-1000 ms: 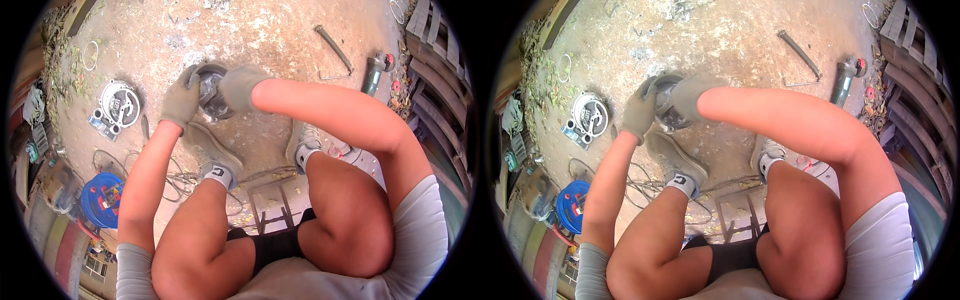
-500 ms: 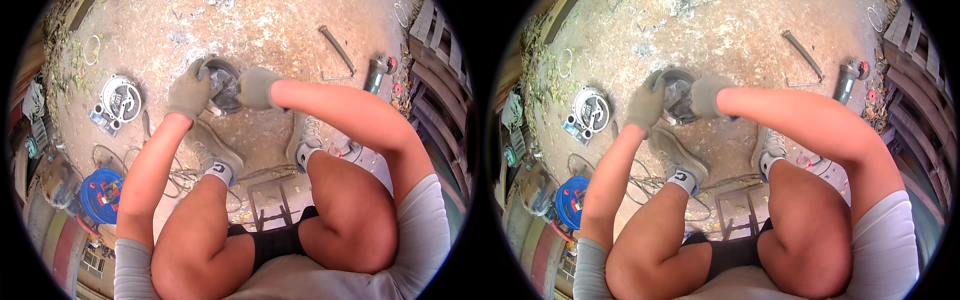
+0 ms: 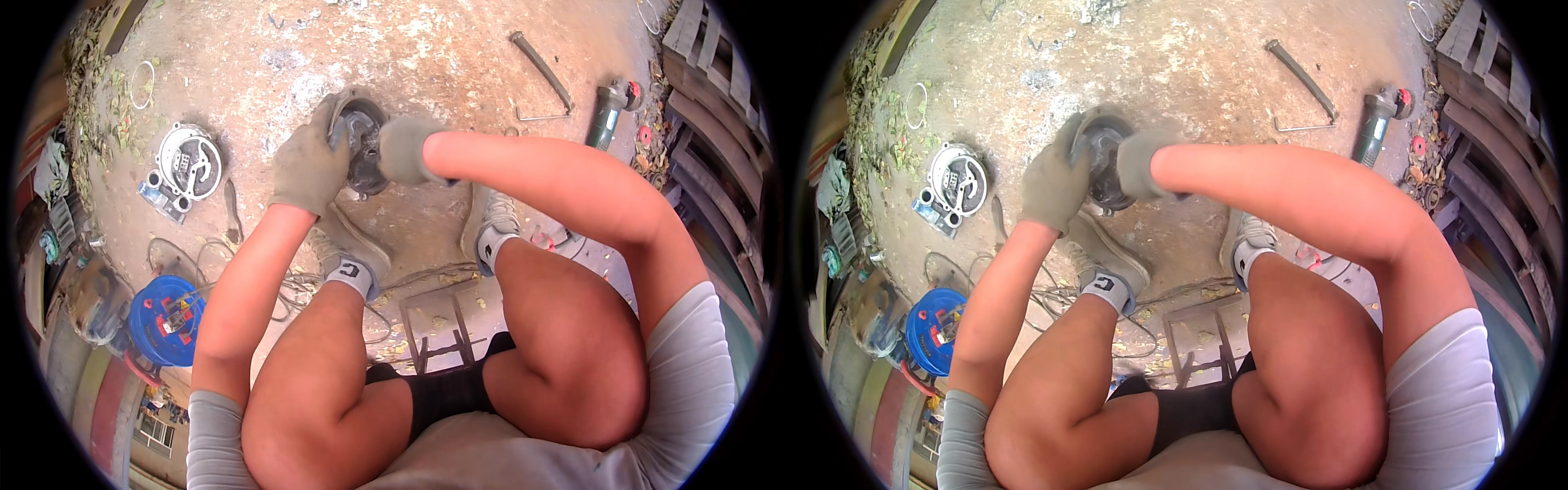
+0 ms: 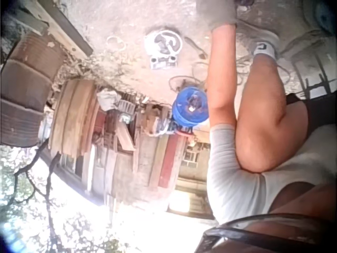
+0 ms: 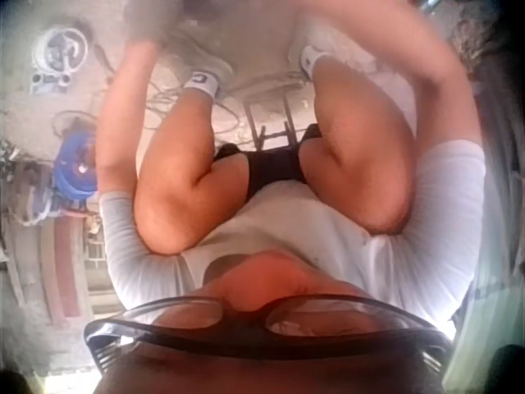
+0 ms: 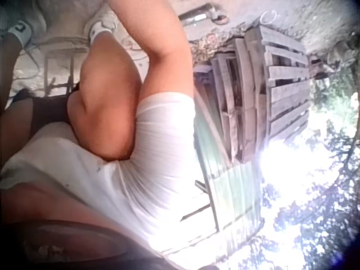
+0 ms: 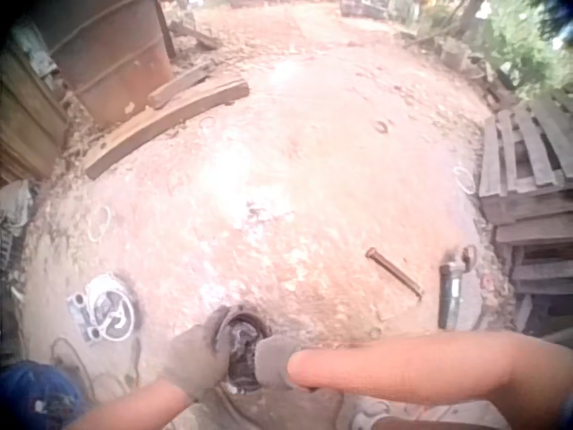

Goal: The person uses a wire brush to scrub the interior and exterior surfaces of a metal mechanical housing. They repeatedly rotate the part to access different areas while working on a concrete floor.

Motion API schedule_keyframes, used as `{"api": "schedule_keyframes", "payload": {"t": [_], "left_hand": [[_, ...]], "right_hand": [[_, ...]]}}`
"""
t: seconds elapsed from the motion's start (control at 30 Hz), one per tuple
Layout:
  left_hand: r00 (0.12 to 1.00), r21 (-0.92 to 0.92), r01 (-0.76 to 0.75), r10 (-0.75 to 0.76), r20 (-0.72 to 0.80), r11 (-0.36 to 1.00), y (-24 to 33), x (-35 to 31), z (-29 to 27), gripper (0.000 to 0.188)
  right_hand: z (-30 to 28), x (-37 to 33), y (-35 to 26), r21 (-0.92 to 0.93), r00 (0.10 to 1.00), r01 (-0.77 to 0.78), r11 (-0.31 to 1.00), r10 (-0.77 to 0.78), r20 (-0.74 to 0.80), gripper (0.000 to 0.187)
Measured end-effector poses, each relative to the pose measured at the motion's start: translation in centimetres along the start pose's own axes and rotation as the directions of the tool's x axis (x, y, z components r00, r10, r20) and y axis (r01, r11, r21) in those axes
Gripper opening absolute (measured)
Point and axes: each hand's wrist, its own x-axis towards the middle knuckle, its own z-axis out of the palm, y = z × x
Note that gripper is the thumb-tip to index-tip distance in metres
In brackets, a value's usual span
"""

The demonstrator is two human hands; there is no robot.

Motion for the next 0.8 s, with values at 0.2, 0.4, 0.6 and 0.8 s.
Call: {"api": "schedule_keyframes", "payload": {"t": [0.2,0.4,0.6,0.8], "left_hand": [[0.994,-0.006,-0.058,0.058,-0.088,0.998,-0.4,-1.8,0.8,0.054],[0.989,-0.099,-0.037,0.022,-0.147,0.994,-0.1,-3.1,1.3,0.050],[0.982,-0.284,0.019,-0.071,-0.174,0.959,-1.5,-4.3,2.9,0.055],[0.988,-0.327,-0.010,-0.041,-0.147,0.945,-0.7,-5.2,2.9,0.056]], "right_hand": [[0.8,-0.9,0.7,0.153,0.991,-0.099,0.983,0.111,-0.073,0.030],[0.5,-1.7,-1.1,-0.040,0.991,-0.124,0.991,0.122,-0.056,0.026],[0.7,-2.4,-2.8,-0.088,0.994,-0.109,0.990,0.108,-0.008,0.025],[2.8,-2.0,-2.9,0.055,0.993,-0.107,0.993,0.110,-0.042,0.027]]}}
